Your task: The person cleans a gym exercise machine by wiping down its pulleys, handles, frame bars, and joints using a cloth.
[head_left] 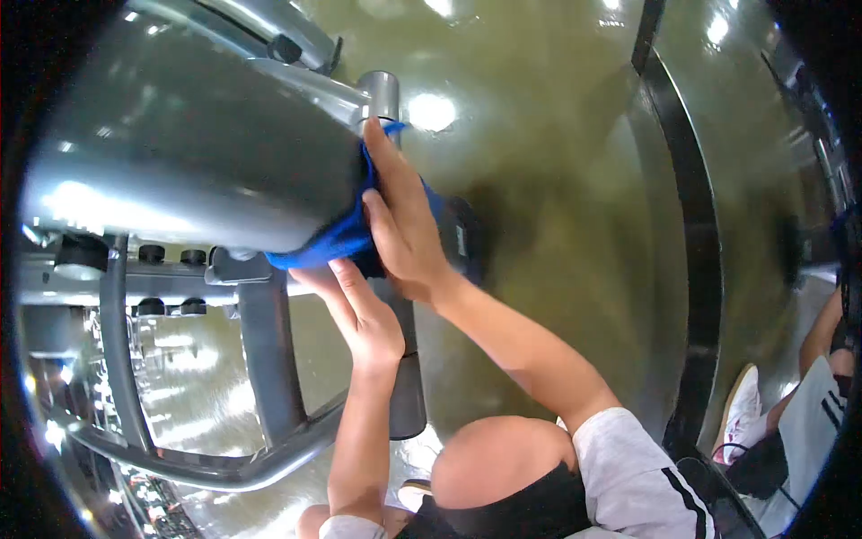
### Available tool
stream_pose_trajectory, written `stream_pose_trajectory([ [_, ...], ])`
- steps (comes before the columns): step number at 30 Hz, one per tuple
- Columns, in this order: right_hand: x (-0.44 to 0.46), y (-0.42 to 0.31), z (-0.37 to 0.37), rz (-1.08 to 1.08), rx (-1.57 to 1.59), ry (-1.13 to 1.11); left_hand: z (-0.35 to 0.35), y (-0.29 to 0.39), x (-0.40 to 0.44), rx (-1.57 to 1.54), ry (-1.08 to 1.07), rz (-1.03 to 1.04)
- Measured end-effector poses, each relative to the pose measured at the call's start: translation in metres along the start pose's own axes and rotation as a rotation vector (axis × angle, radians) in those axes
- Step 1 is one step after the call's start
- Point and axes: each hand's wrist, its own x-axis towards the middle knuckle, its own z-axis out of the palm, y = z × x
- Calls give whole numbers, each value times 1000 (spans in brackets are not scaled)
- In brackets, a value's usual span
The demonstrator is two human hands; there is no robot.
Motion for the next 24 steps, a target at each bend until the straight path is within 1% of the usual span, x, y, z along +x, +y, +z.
stream_pose_trajectory([
  [2, -30, 15, -9, 72, -51, 46, 2, -7, -18, -30, -78, 31],
  [3, -47, 27, -8, 84, -61, 66, -1, -14, -27, 114, -177, -14],
  [4, -63, 40, -14, 209, -48, 61, 1, -15, -38, 254, -272, -48],
  [5, -76, 52, -20, 331, -32, 50, 6, -11, -50, 250, -245, -90],
  [6, -89, 62, -20, 331, -41, 55, 8, -8, -57, 244, -253, -90],
  [8, -114, 82, -21, 461, -58, 95, 12, -3, -71, 300, -289, -217],
  [9, -121, 91, -23, 464, -58, 93, 13, -9, -77, 322, -286, -212],
  [10, -130, 99, -24, 535, -28, 105, 14, -12, -81, 325, -287, -219],
  [11, -139, 107, -24, 603, 2, 119, 15, -13, -86, 418, -337, -176],
  [12, -157, 129, -20, 605, 4, 121, 17, -14, -90, 509, -388, -129],
  [13, -177, 157, -12, 665, 22, 150, 17, -14, -92, 483, -448, -154],
  [14, -188, 171, -9, 722, 42, 180, 19, -12, -96, 484, -447, -151],
  [15, -192, 155, -27, 758, 387, 102, 21, -11, -98, 458, -521, -224],
  [16, -185, 131, -27, 672, 205, 63, 23, -10, -101, 431, -592, -297],
  [17, -178, 104, -27, 583, 24, 24, 23, -19, -108, 426, -535, -182],
  [18, -175, 83, -25, 613, 298, 114, 19, -16, -107, 425, -527, -182],
  [19, -177, 91, -16, 380, -98, -8, 12, -10, -102, 486, -592, -108],
  [20, -182, 97, -13, 374, -97, -23, 6, -2, -96, 545, -653, -38],
  [21, -172, 87, -13, 291, -53, -17, 4, 17, -86, 518, -575, -8],
  [23, -142, 54, -12, 133, 45, -3, -21, 35, -61, 347, -680, 143],
  [24, -119, 27, -11, 133, 54, -17, -29, 58, -59, 60, -514, -131],
])
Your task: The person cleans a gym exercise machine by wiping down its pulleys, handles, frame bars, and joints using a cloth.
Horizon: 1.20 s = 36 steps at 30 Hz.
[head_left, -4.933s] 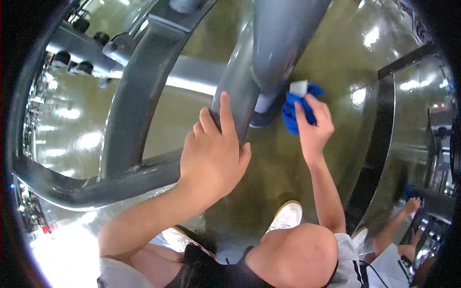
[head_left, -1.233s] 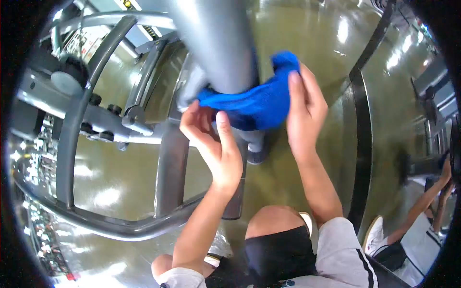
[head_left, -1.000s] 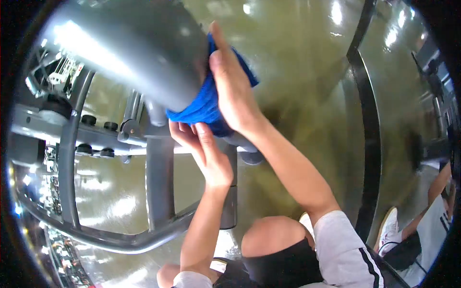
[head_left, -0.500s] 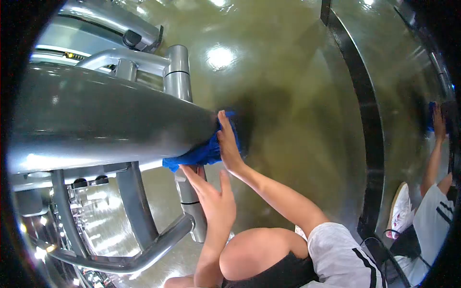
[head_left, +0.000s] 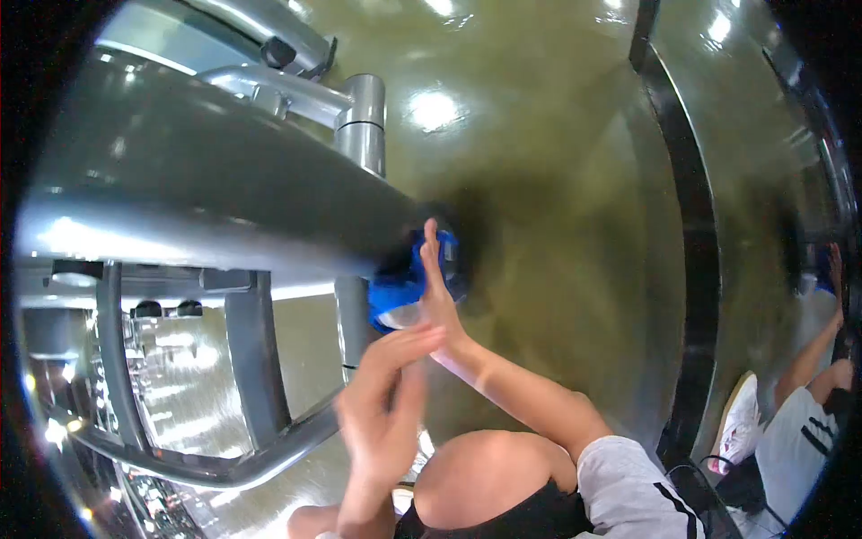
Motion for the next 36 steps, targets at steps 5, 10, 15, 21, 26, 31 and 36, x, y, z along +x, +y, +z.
stream_pose_trajectory([
  [5, 60, -71, 13, 489, 169, -34, -43, 66, -12, 422, 508, 703],
  [10, 65, -55, 15, 127, -52, -115, -80, 97, -15, 473, 394, 750],
  [15, 69, -43, 23, 46, -205, -130, -88, 102, -32, 361, 383, 813],
  [21, 85, -60, 32, 74, -30, -93, -128, 83, -46, 520, 381, 994],
  [26, 154, -148, 61, -137, 195, -226, -112, 50, 22, 439, 632, 468],
  [31, 202, -231, 94, -122, 450, -216, -91, 18, 41, 81, 240, 150],
  [36, 245, -269, 109, -151, 455, -193, -104, 47, 58, -203, 223, 31],
])
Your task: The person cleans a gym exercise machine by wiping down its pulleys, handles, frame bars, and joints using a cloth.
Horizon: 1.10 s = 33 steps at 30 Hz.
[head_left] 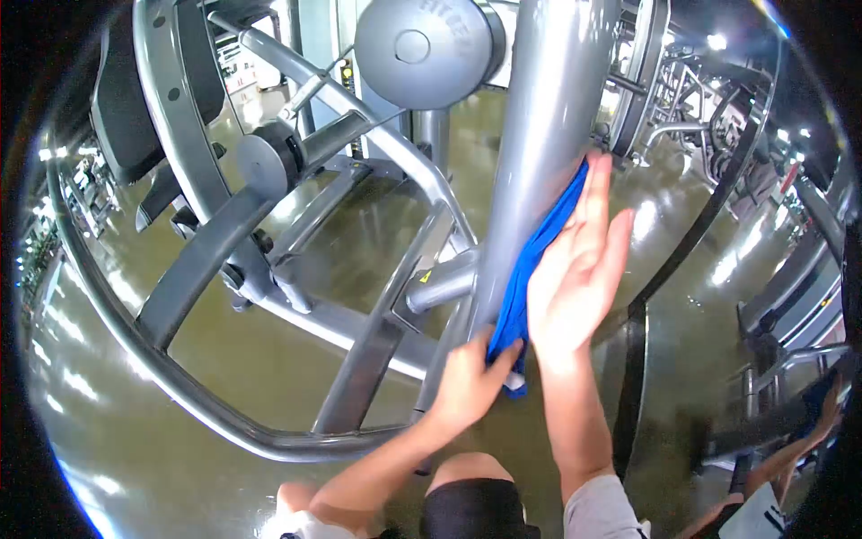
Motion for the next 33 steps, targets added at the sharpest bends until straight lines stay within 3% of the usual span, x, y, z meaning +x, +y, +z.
stream_pose_trajectory([
  [1, 11, -6, 6, -25, -5, -14, -8, 12, 5, -94, 168, 185],
  [4, 49, -37, 17, 30, -6, -42, -57, 41, 30, -75, 383, 268],
  [5, 63, -45, 18, 25, 7, -60, -73, 43, 50, 37, 524, 556],
  [6, 75, -47, 22, 23, 17, -77, -90, 58, 62, 84, 581, 644],
  [8, 82, -47, 29, 16, 18, -68, -99, 75, 85, 192, 797, 634],
  [10, 82, -36, 31, -57, -190, -26, -99, 86, 97, 338, 850, 648],
  [12, 89, -15, 13, -172, -400, -12, -89, 88, 112, 286, 785, 741],
  [15, 82, 11, 1, -129, -353, 71, -63, 83, 118, -174, 441, 459],
  [17, 71, 18, -7, 28, -230, 238, -56, 77, 116, -294, 222, 291],
  [18, 68, 19, -10, 28, -239, 239, -50, 72, 116, -301, 218, 287],
  [20, 69, 15, -12, 146, -161, 240, -36, 62, 121, -679, 62, 366],
  [22, 74, 1, 4, 171, -165, 282, -43, 75, 117, -711, -61, 307],
  [24, 87, -11, 10, 348, -135, 320, -47, 84, 123, -917, -200, 221],
  [26, 105, -19, 15, 360, -100, 347, -51, 98, 131, -933, -221, 227],
  [28, 128, -30, 19, 407, -128, 183, -57, 111, 137, -889, -203, 230],
  [30, 142, -34, 18, 553, -106, 168, -52, 105, 144, -914, -195, 189],
  [33, 140, -24, 13, 576, -202, 137, -52, 118, 133, -910, -160, -23],
])
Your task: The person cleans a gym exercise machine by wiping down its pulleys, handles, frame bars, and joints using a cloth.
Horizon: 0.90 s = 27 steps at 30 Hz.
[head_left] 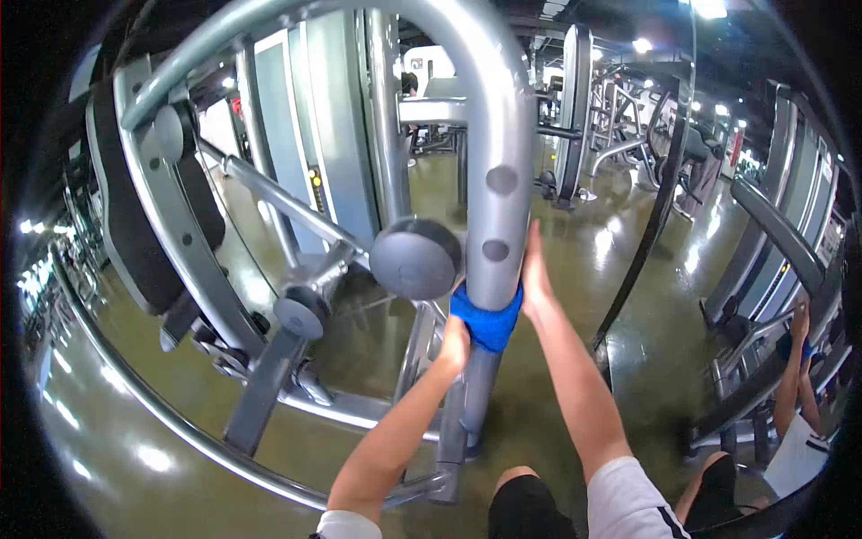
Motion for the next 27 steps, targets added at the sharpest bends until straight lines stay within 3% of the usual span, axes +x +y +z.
stream_pose_trajectory([
  [2, 1, 17, -8, 191, -21, 41, -1, -2, -5, 42, 35, -12],
  [5, 21, 46, -26, 183, 184, 48, -49, -51, 8, 154, 43, -57],
  [6, 18, 40, -22, 306, 209, 118, -27, -28, -9, 260, 13, 15],
  [11, -6, 18, -2, 343, 225, 125, 37, 40, -46, 546, 148, 64],
  [13, -15, 2, 11, 388, 313, 244, 53, 54, -53, 689, 220, 70],
  [20, -8, -66, 40, 480, 417, 368, 78, 114, -55, 473, 252, -235],
  [25, 9, -118, 54, 487, 388, 356, 125, 184, -36, 281, 281, -48],
  [27, 16, -136, 59, 313, 353, 190, 133, 196, -24, 288, 290, 44],
])
